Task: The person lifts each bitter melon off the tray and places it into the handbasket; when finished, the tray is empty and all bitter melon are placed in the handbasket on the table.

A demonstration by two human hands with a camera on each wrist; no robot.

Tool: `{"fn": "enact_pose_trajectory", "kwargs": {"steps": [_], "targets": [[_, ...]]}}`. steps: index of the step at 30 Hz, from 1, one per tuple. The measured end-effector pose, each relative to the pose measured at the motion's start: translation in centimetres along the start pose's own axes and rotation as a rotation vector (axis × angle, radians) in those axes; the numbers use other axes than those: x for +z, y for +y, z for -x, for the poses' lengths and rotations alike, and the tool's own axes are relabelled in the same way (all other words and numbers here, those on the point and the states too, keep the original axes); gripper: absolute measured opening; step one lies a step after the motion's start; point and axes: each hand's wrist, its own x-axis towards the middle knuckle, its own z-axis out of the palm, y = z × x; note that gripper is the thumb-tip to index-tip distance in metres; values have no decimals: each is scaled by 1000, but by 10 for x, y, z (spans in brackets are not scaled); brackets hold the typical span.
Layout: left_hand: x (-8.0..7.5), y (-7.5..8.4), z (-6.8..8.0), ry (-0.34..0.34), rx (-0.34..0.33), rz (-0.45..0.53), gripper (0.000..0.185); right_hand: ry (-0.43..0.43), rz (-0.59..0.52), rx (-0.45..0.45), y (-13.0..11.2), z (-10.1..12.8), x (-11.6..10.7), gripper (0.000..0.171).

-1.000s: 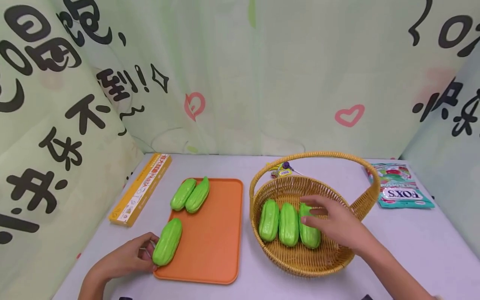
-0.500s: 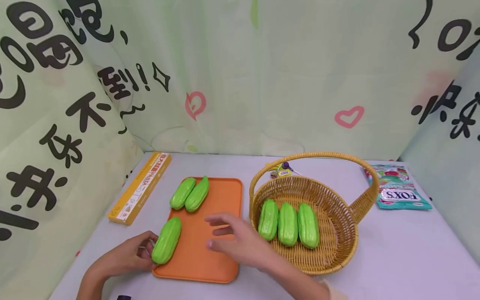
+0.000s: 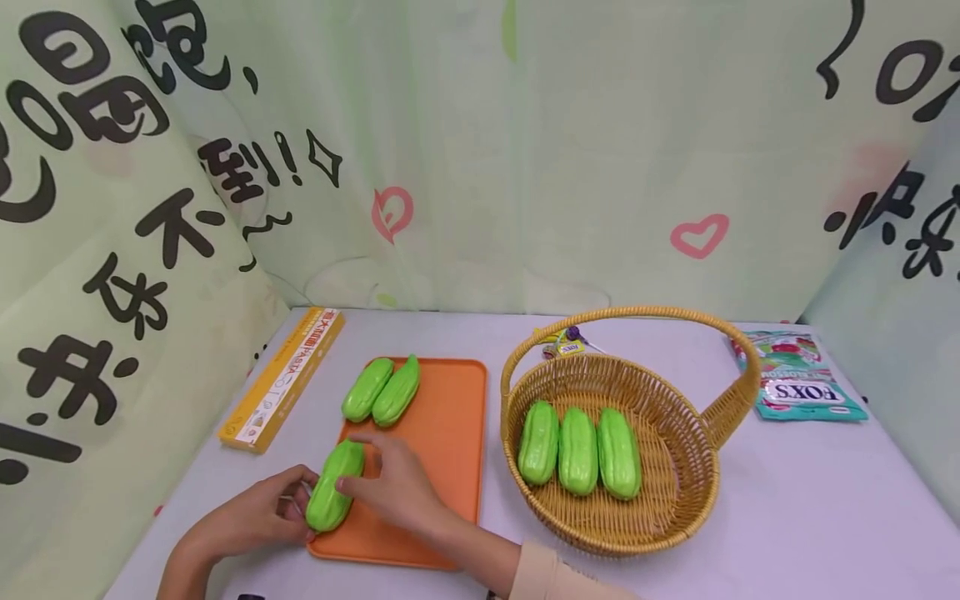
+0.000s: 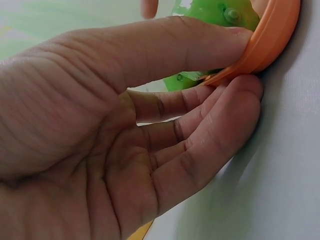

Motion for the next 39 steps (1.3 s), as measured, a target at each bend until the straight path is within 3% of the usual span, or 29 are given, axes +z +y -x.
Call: {"fn": "enact_pose_trajectory", "kwargs": {"steps": [10,24,32,39], "targets": [[-1,-1,-1,-2,-1,0,53,23,105,-48,3,-15,20,57],[-1,-1,0,4,19,-10,51,10,250,-38,5,-19,26,58],[0,-2,0,-3,15,9,51,5,249,-35,4,-19,26,59],[0,-1,0,7,20,-6,50,-11,169,-12,-3,-14,19,60]]}}
